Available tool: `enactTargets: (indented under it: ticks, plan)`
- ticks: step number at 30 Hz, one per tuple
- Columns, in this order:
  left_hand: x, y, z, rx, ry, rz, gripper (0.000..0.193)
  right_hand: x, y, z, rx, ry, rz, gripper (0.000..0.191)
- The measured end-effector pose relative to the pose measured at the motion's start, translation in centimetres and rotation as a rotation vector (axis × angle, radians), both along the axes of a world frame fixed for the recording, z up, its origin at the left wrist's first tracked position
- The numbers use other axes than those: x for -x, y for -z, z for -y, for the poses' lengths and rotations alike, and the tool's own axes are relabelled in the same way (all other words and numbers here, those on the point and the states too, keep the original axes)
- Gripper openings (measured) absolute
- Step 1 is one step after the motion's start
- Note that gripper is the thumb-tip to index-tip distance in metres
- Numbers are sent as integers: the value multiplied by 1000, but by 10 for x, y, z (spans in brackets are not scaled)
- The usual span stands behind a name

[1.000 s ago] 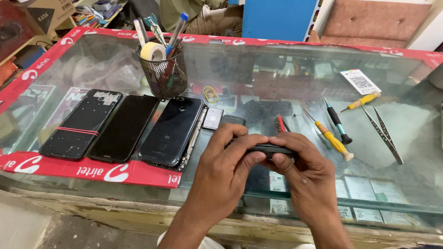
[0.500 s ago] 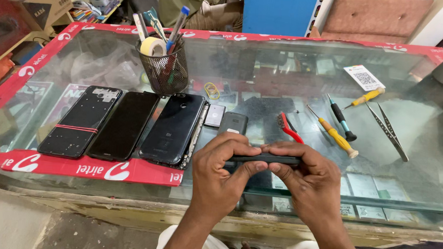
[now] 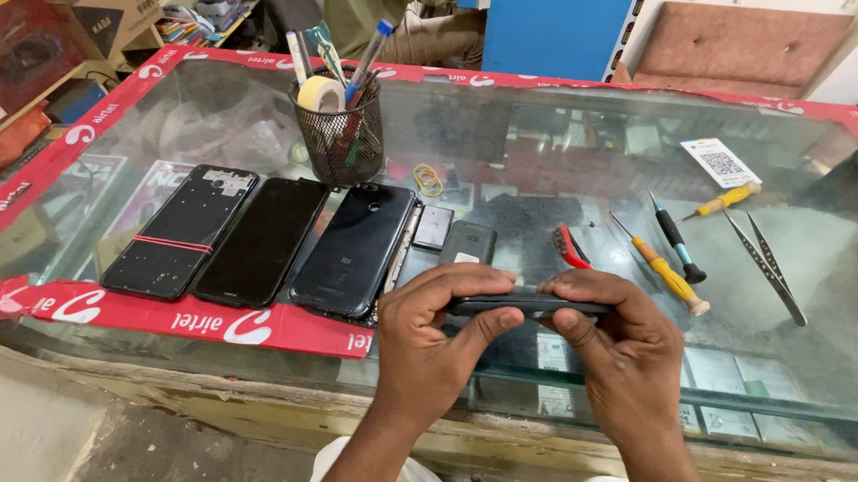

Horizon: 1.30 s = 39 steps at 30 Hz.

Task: The person disassembles a feature phone, cleans the keypad circuit board with a brush, and reassembles the device by inserting the keypad, screen, and back cover. They use tweezers to adjust internal components and ensure the phone is properly closed.

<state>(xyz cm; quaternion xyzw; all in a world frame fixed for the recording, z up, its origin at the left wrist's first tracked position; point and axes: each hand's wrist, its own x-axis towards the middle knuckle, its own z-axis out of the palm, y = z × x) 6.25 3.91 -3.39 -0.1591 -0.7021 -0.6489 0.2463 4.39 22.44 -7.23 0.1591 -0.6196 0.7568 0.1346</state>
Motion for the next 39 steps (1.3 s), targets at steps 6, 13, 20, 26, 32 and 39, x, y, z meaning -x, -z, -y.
enactTargets:
  ticks: [6,13,20,26,32,39]
  plan:
    - [1,4,4,29,-26,-58,19,0,1,1,-26,5,20,20]
    - [3,5,4,-183,91,76,20,1,-2,3,66,19,31,20]
    - [4,9,3,-134,-31,75,20,4,-5,5,25,49,106,21]
    - [1,3,5,64,25,-93,30,3,-15,10,98,159,77,45]
    - [-2,2,4,202,41,-226,41,7,-15,16,214,-123,168,67]
    - [-2,10,7,-16,42,-185,26,20,-20,20,339,-235,234,64]
